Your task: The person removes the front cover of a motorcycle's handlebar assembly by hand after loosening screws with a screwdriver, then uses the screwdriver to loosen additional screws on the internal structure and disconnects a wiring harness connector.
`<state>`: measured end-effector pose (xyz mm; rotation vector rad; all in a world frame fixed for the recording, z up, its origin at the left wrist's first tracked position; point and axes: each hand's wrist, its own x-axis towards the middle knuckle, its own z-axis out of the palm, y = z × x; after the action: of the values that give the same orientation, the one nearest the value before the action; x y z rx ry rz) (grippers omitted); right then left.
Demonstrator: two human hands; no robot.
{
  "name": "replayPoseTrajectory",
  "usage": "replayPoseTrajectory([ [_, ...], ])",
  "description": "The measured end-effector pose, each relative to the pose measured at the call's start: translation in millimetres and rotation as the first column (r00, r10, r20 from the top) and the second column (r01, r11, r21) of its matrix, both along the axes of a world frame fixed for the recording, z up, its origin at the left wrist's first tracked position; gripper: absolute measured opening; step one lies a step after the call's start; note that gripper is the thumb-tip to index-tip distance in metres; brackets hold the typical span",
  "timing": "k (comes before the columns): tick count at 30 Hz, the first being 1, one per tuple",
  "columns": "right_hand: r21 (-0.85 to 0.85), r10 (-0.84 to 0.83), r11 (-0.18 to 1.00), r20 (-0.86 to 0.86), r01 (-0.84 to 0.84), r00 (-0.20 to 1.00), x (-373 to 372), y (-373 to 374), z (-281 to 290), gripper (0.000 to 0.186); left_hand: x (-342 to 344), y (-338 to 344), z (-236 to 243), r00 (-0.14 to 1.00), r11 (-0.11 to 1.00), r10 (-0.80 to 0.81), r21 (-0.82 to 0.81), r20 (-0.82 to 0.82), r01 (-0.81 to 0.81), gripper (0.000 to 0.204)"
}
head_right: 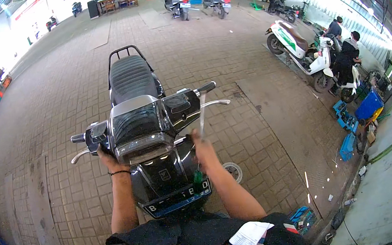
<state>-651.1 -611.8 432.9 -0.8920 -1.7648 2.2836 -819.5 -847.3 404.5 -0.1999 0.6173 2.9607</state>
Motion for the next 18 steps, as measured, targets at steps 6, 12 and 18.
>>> replayPoseTrajectory([
  [6,-0.084,-0.226,0.972,-0.103,0.218,0.969,-60,43,-32,0.066,19,20,29,0.998,0.998,0.017,-0.054,0.052,-0.014,0.043],
  [12,-0.169,-0.165,0.975,-0.101,0.146,0.981,-80,38,-21,0.054,1,3,8,1.000,0.998,-0.002,-0.064,-0.027,0.000,0.044],
  [18,-0.251,-0.154,0.962,-0.154,0.112,0.976,-77,26,-6,0.045,-8,-5,-6,1.000,0.997,-0.007,-0.079,0.003,0.007,0.045],
])
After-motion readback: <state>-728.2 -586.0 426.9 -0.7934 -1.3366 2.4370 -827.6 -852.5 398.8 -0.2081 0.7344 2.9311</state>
